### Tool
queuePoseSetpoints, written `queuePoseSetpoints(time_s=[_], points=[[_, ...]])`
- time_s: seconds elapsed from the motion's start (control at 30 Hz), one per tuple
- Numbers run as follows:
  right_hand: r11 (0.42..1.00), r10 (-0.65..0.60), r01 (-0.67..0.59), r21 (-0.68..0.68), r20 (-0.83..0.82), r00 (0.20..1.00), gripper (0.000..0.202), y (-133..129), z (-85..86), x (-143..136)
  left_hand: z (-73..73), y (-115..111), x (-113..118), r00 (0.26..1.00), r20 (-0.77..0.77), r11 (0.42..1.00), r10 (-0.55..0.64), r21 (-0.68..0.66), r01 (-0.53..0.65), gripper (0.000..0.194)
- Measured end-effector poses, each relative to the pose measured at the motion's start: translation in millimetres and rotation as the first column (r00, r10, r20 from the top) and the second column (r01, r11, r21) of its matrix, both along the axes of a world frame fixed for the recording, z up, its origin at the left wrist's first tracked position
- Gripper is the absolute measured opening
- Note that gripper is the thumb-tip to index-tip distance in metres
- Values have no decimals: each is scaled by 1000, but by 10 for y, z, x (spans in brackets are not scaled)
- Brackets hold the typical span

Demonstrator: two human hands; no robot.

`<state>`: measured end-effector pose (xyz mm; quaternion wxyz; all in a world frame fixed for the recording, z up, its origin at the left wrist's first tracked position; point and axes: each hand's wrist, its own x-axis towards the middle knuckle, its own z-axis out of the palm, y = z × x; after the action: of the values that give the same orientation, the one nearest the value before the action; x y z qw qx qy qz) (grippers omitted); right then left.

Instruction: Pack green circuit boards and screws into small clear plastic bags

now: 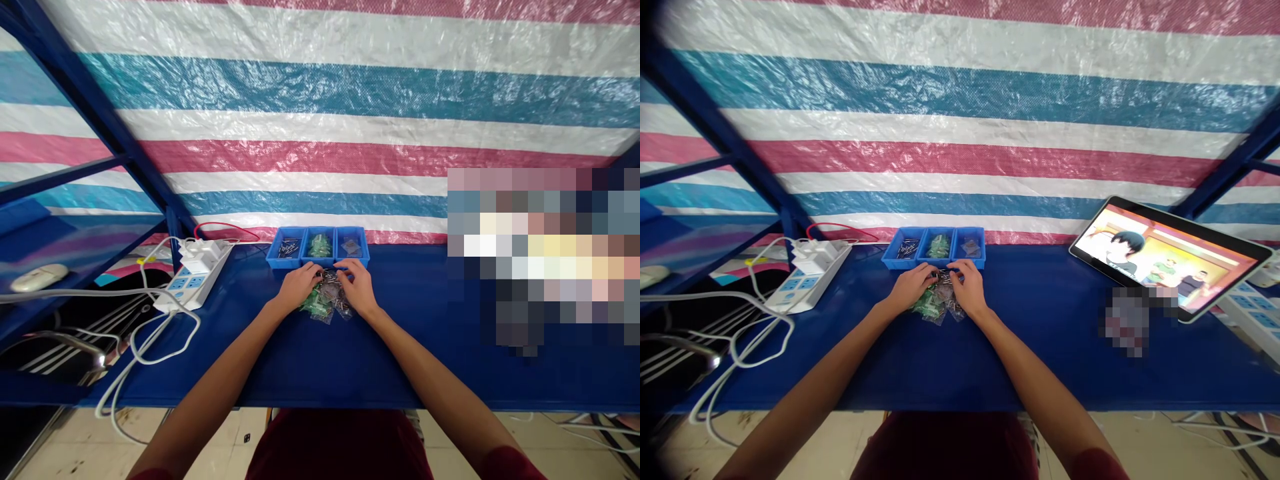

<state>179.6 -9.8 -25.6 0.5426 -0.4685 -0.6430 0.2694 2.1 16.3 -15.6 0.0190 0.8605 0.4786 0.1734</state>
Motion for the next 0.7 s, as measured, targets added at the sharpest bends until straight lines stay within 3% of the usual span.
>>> queuePoseSetpoints(time_s=[0.23,0.4,0.57,0.7], points=[[1000,11,-11,2,14,1000,22,13,-32,6,64,86,-107,960,278,991,-37,-115,72,7],[1000,6,-6,7,14,1000,20,3,-1,9,179,129,-213,893,451,968,-7,-222,120,16],[996,84,-86,16,74,994,20,-17,13,-13,250,70,-163,710,699,965,84,-233,116,27],[993,108,-112,40,92,990,20,-22,-4,-33,244,8,-66,591,796,950,129,-271,157,27]])
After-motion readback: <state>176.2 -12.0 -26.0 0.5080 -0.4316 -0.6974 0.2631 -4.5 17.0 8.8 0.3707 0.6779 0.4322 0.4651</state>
